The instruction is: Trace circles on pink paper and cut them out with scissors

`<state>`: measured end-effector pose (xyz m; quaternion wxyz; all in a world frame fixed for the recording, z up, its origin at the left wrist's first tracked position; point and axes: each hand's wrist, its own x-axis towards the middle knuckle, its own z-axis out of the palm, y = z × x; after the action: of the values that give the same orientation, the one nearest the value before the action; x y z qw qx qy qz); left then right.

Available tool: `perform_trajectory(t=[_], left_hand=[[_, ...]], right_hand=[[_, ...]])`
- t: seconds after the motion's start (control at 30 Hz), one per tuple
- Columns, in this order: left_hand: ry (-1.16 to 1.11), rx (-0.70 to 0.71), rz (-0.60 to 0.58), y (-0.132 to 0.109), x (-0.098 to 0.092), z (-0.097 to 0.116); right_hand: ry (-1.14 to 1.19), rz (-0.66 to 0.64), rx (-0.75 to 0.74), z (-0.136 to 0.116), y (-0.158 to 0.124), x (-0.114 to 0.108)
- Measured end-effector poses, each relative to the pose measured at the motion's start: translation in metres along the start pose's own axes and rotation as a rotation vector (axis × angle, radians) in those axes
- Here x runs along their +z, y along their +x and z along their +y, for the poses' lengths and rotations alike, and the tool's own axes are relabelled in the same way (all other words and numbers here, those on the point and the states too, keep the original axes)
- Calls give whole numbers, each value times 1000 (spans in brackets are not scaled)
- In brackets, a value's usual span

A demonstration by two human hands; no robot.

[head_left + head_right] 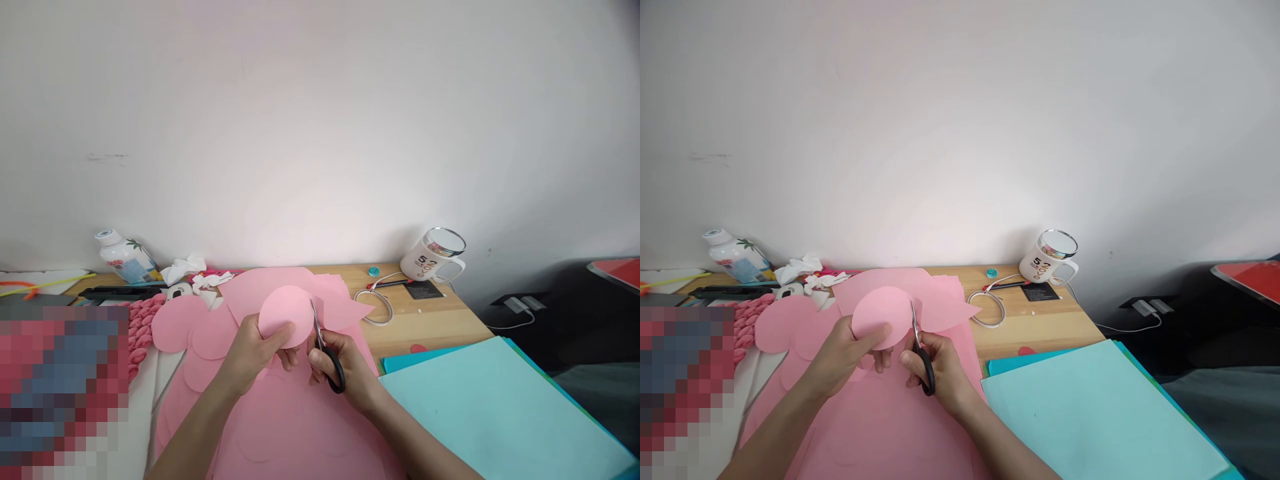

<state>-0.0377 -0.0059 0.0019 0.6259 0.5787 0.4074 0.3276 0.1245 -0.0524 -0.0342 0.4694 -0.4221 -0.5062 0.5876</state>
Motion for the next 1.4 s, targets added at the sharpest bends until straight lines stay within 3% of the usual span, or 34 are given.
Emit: perform_trajectory(t=[0.33, 0.67, 1.07, 1.4], left_hand=[[-77, -38, 67, 1, 7, 6], [-186, -83, 28, 2, 14, 3], [42, -41, 22, 1, 15, 1], [47, -48, 13, 1, 15, 1]], right_hand=[[79, 18, 10, 1, 0, 2], [84, 22, 0, -1, 1, 5], [68, -9, -79, -4, 4, 2], [92, -38, -59, 2, 7, -3]])
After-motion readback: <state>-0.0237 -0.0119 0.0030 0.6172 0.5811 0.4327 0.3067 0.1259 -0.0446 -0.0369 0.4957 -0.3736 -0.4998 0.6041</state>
